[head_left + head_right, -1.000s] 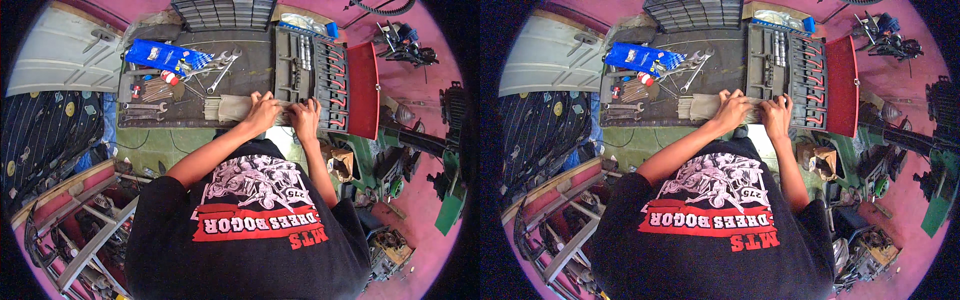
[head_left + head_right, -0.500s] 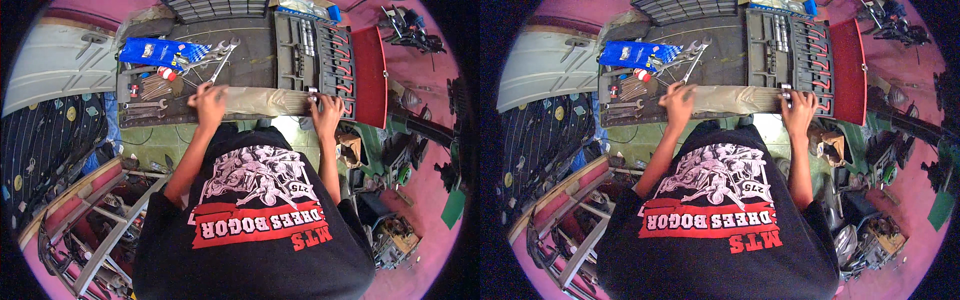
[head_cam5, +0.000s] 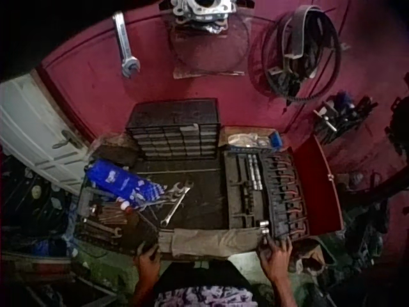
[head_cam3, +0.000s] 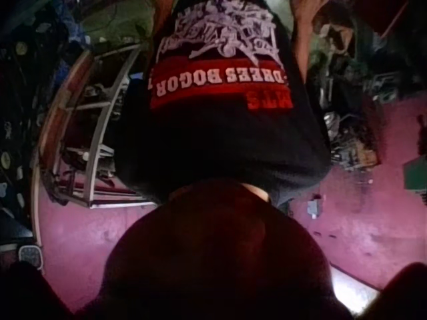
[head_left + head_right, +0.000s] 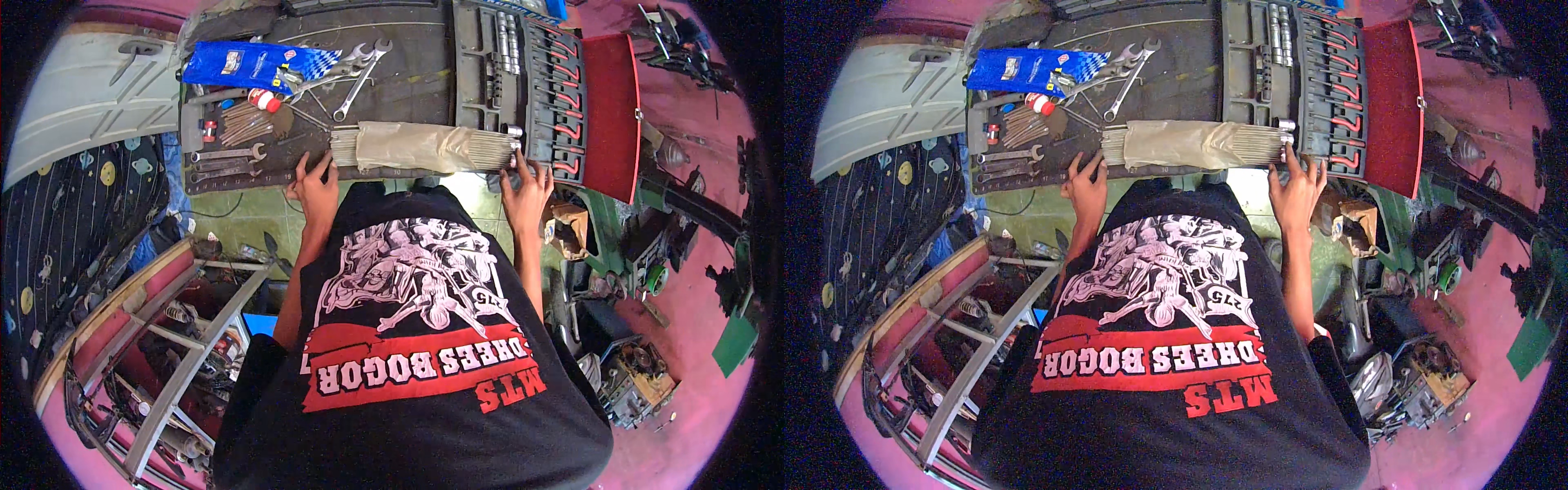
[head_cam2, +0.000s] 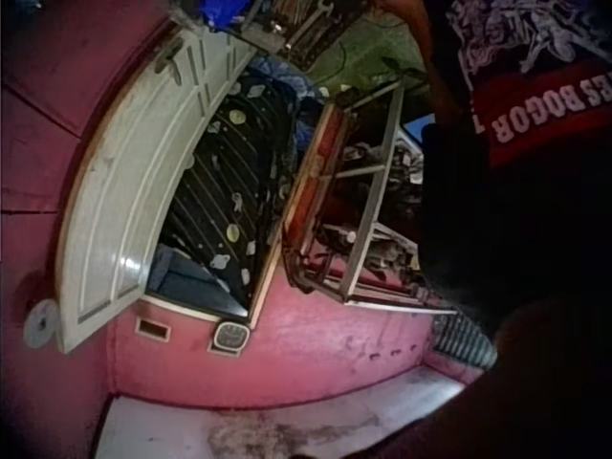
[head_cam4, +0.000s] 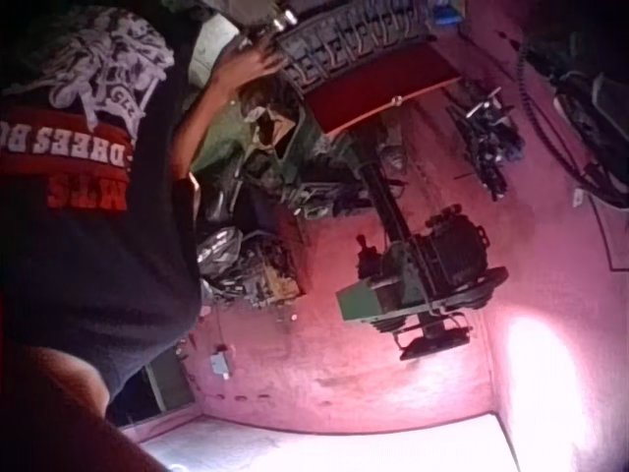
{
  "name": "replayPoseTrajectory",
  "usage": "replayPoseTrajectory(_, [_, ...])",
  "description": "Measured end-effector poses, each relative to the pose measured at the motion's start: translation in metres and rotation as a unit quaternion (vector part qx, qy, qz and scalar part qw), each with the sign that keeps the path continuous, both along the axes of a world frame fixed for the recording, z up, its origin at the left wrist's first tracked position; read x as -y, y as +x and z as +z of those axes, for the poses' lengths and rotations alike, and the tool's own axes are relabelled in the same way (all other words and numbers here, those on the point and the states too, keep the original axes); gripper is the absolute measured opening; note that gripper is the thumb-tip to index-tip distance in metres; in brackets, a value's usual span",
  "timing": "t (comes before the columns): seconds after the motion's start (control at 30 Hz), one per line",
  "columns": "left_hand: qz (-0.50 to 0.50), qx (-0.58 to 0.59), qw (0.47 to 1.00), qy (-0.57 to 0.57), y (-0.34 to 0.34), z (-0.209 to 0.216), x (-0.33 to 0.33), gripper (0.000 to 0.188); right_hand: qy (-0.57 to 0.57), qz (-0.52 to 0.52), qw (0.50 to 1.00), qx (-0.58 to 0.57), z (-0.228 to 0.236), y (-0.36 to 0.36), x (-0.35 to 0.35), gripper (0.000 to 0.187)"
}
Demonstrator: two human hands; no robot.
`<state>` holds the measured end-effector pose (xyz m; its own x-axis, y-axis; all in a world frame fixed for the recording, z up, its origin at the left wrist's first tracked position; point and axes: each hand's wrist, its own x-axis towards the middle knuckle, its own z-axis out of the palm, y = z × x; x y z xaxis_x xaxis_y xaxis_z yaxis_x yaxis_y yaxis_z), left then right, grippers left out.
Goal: The person repeatedly picks up thin metal rods from a workbench and places them into a red tool case. They handle the rods one by one, moving them from a pile on the table into the slots of the case. The person also briefly handles a blue package and a bundle of rods wrapped in plastic.
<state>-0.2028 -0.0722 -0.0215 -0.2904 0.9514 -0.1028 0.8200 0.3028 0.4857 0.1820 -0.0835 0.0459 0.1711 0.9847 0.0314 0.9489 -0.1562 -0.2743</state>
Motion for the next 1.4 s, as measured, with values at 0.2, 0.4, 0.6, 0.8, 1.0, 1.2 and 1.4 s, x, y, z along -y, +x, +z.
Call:
replayPoseTrajectory(0.2, [0.0, -0.002, 1.0, -0.007, 0.004, 0.005, -0.003, 0.034, -0.007, -0.006, 1.0, -0.008, -0.012, -0.003, 0.003, 0.057])
replayPoseTrajectory(0.4, [0.014, -0.002, 1.0, 0.022, 0.004, 0.003, -0.012, 0.04, 0.022, -0.025, 0.999, -0.035, -0.015, -0.005, 0.0, 0.057])
replayPoseTrajectory(0.6, [0.001, -0.003, 1.0, 0.019, 0.003, -0.002, -0.015, 0.041, 0.032, -0.048, 0.998, -0.032, -0.015, 0.0, -0.003, 0.055])
replayPoseTrajectory(0.8, [-0.004, -0.006, 0.999, 0.038, 0.004, -0.011, -0.024, 0.04, 0.032, -0.035, 0.997, -0.055, -0.024, 0.007, -0.02, 0.051])
replayPoseTrajectory(1.0, [0.007, 0.009, 1.0, 0.022, 0.004, -0.008, -0.027, 0.041, 0.028, -0.032, 0.997, -0.065, -0.027, 0.001, -0.022, 0.053])
replayPoseTrajectory(1.2, [-0.001, -0.006, 1.0, 0.029, 0.007, -0.004, -0.032, 0.041, 0.037, -0.029, 0.997, -0.053, -0.033, 0.003, -0.026, 0.054])
replayPoseTrajectory(1.4, [-0.02, -0.035, 0.997, 0.061, 0.006, 0.007, -0.04, 0.037, 0.025, -0.032, 0.997, -0.065, -0.026, 0.002, -0.031, 0.052])
